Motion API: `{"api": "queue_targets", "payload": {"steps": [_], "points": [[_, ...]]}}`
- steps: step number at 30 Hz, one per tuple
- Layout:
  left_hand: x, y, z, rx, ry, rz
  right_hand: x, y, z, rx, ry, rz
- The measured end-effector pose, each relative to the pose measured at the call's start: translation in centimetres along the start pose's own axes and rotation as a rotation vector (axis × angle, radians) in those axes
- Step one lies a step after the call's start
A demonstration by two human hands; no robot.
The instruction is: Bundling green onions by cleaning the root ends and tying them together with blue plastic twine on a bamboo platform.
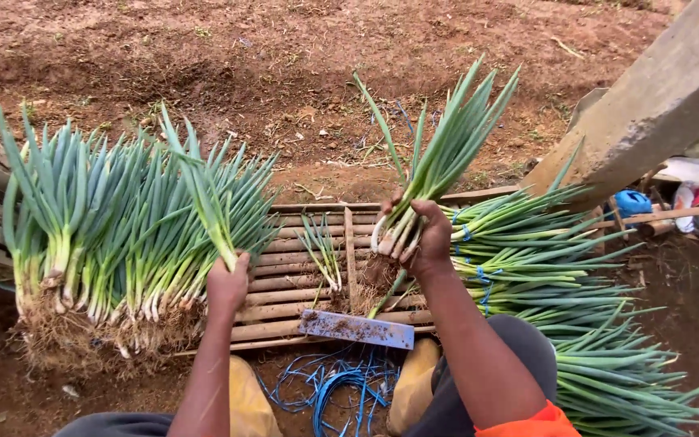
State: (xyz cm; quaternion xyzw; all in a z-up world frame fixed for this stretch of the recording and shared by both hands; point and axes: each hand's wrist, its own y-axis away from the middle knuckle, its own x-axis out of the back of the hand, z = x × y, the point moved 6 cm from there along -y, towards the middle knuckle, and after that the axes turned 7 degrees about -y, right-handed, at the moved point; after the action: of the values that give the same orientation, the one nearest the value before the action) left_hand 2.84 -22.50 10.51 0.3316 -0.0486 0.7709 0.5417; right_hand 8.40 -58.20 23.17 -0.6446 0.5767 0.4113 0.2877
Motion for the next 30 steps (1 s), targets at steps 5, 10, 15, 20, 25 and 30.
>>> {"api": "queue_targets", "payload": {"steps": [5, 10, 15, 20, 25, 30], "points": [[-0.9, 1.6, -4.3, 0.102, -0.331, -0.036, -2.6, 1.2, -0.9, -0.001, 0.084, -0.048], [-5.7, 2.3, -9.5, 0.106, -0.507, -0.176, -3.5, 1.4, -1.0, 0.013, 0.101, 0.051], [-10.8, 2.1, -17.4, 0.085, -0.640, -0.146, -2.7, 1.0, -1.3, -0.022, 0.161, 0.200], [-12.3, 3.0, -18.4, 0.175, -0.638, -0.194, -1.5, 0.6, -0.3, -0.055, 0.224, 0.198], [-12.7, 3.5, -15.5, 0.201, -0.454, -0.151, -3.5, 1.9, 1.9, -0.050, 0.545, 0.290], [-8.5, 5.6, 4.0, -0.158, 0.293, -0.078, -3.6, 1.7, 4.8, -0.227, 0.835, 0.399]]}}
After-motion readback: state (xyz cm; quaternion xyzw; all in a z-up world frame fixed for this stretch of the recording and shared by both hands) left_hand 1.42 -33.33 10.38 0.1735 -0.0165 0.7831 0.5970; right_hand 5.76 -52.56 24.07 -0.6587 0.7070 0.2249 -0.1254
